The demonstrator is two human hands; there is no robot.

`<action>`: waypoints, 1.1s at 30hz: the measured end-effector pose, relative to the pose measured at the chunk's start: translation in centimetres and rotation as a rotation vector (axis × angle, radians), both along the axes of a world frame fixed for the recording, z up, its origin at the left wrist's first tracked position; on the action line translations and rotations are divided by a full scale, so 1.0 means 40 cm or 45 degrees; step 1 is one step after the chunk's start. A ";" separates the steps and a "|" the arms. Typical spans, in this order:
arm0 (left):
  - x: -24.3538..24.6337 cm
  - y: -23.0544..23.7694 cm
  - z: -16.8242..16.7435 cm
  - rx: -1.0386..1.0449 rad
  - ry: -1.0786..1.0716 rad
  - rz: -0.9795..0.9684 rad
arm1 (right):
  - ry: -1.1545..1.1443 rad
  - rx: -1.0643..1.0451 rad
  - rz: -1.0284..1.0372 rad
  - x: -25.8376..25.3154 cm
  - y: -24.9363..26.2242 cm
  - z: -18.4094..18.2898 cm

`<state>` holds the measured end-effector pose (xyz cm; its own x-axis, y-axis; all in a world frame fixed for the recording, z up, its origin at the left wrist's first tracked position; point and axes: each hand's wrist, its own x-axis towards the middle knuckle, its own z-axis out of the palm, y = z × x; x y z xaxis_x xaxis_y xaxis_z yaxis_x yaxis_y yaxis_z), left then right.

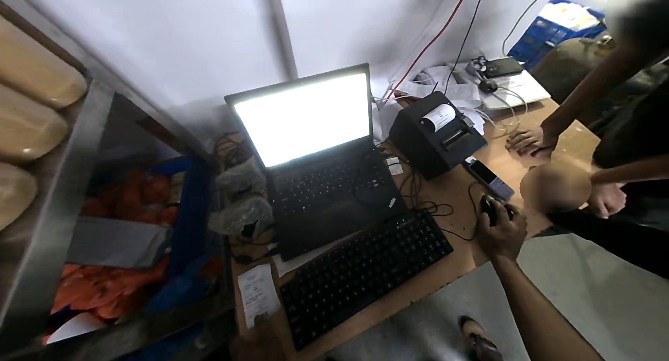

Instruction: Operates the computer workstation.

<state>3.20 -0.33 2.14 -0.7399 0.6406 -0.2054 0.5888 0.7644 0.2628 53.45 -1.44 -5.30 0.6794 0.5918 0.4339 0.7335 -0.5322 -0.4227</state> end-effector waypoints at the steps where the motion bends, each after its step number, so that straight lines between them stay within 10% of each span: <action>1: -0.039 -0.007 -0.071 0.095 0.029 -0.031 | -0.001 -0.009 -0.008 0.001 0.000 -0.002; 15: -0.078 -0.016 -0.060 -0.172 0.035 -0.430 | 0.171 0.151 -0.178 -0.113 -0.046 0.034; 23: -0.071 0.011 -0.027 -0.198 -0.194 -0.081 | 0.246 0.041 0.641 -0.713 -0.172 0.030; 33: -0.071 0.014 -0.050 -0.243 -0.115 -0.104 | 0.210 -0.377 0.911 -0.845 -0.075 0.061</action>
<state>0.34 0.21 0.13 -0.6605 0.6406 -0.3917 0.6311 0.7562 0.1726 19.64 -4.44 -2.84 0.1320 0.9843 0.1169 0.8801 -0.0621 -0.4707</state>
